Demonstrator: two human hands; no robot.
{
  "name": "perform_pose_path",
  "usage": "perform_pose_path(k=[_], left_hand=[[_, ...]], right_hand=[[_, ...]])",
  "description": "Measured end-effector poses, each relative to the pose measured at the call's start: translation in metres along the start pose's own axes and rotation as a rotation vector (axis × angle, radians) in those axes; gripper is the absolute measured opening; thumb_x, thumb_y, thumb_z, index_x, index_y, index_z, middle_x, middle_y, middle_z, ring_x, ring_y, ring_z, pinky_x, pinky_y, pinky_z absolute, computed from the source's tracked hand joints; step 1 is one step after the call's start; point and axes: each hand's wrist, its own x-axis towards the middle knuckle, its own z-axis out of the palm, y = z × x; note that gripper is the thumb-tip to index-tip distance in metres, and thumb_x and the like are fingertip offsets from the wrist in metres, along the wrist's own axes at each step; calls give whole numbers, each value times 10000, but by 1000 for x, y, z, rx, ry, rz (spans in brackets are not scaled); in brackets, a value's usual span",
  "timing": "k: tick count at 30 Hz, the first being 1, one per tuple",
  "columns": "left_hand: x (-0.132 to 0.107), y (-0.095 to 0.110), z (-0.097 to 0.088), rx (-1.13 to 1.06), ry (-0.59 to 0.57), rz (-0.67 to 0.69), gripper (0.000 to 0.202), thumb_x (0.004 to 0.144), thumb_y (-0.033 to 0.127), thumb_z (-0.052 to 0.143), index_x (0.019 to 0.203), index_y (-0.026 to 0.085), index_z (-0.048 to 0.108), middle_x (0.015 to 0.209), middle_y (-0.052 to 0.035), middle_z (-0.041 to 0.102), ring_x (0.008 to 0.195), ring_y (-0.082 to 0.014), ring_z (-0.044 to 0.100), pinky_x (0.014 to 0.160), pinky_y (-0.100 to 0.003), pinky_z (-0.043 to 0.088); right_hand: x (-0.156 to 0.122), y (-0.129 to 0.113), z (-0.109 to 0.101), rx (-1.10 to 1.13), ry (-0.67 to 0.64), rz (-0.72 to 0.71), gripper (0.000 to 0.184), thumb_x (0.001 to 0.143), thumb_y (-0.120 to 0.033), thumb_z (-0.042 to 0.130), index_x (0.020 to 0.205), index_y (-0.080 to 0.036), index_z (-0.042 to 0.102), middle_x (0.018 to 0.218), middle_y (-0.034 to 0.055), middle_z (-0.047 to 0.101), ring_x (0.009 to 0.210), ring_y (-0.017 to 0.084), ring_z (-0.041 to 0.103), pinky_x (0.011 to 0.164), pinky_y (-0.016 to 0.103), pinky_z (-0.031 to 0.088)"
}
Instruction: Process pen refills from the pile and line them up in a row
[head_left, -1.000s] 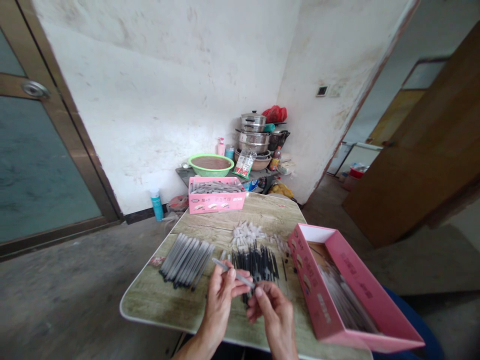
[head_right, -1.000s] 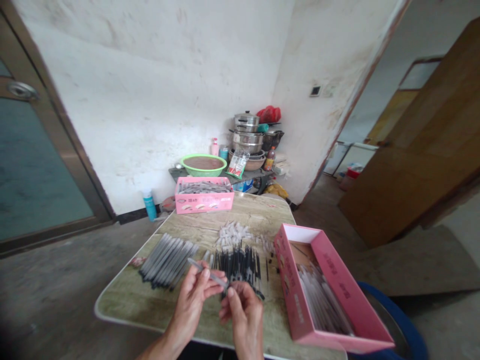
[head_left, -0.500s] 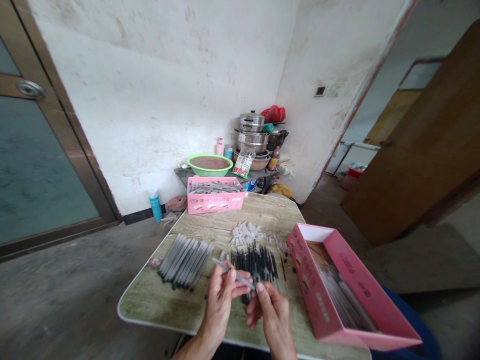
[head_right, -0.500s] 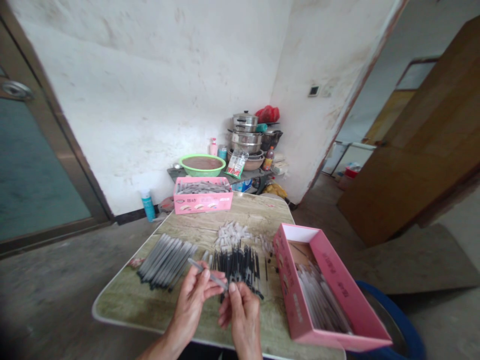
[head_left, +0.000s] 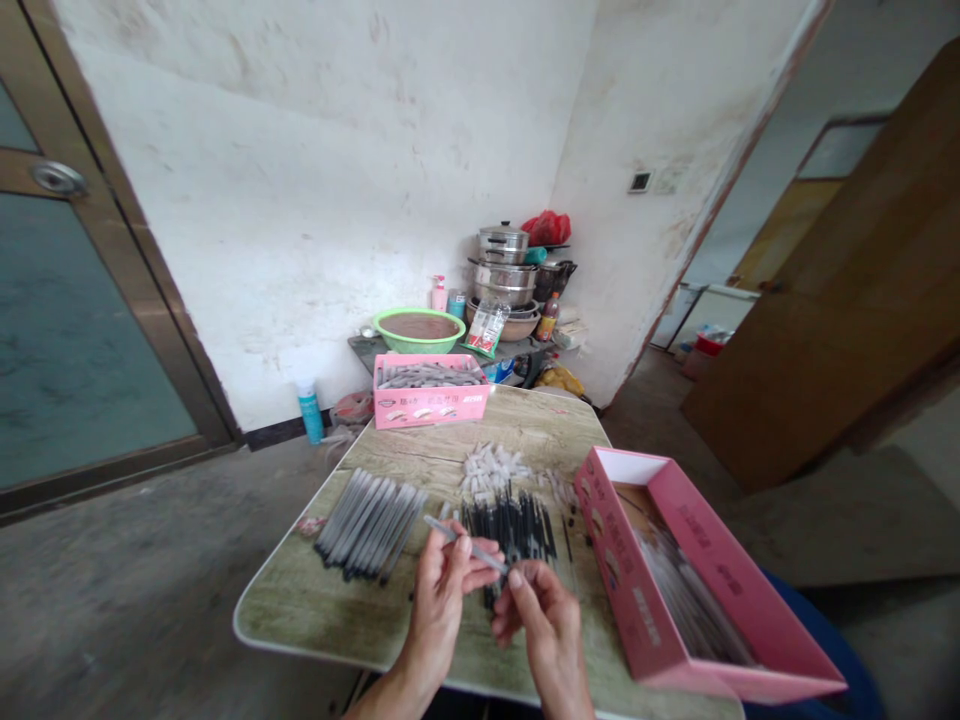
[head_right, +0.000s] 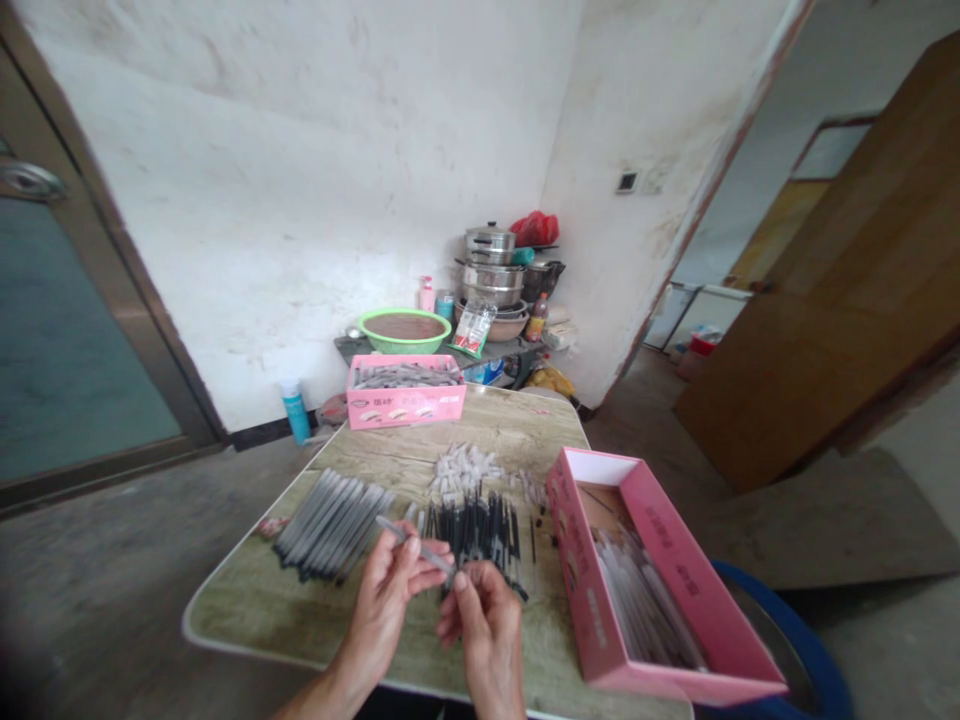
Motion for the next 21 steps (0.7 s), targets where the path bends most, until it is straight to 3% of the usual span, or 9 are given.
perform_pose_path(k=[7, 12, 18, 21], left_hand=[[-1, 1, 1, 0, -15, -2, 335, 810, 438, 607, 996, 187, 489, 846, -86, 721, 826, -259, 703, 719, -375, 566], [-1, -1, -1, 4, -1, -32, 370, 777, 457, 638, 981, 183, 496, 837, -90, 723, 798, -265, 708, 698, -380, 573], [0, -4, -1, 45, -49, -44, 347, 806, 454, 605, 983, 184, 478, 830, -93, 724, 789, -258, 710, 686, -366, 573], [1, -5, -2, 45, -31, -34, 365, 801, 460, 609, 994, 178, 480, 834, -101, 724, 782, -259, 710, 687, -376, 574]], right_hand=[[-1, 3, 3, -29, 15, 50, 412, 875, -538, 473, 673, -181, 507, 422, -34, 538, 283, 93, 456, 287, 171, 318], [-1, 7, 3, -26, -5, 46, 417, 845, -535, 531, 640, -172, 514, 456, -26, 554, 334, 92, 498, 328, 170, 373], [-3, 21, 6, 124, 116, 223, 464, 821, -612, 499, 638, -186, 486, 332, -78, 430, 220, 58, 314, 227, 147, 248], [-2, 22, 6, 124, 62, 234, 498, 850, -628, 425, 661, -176, 512, 357, -42, 490, 231, 87, 387, 238, 169, 296]])
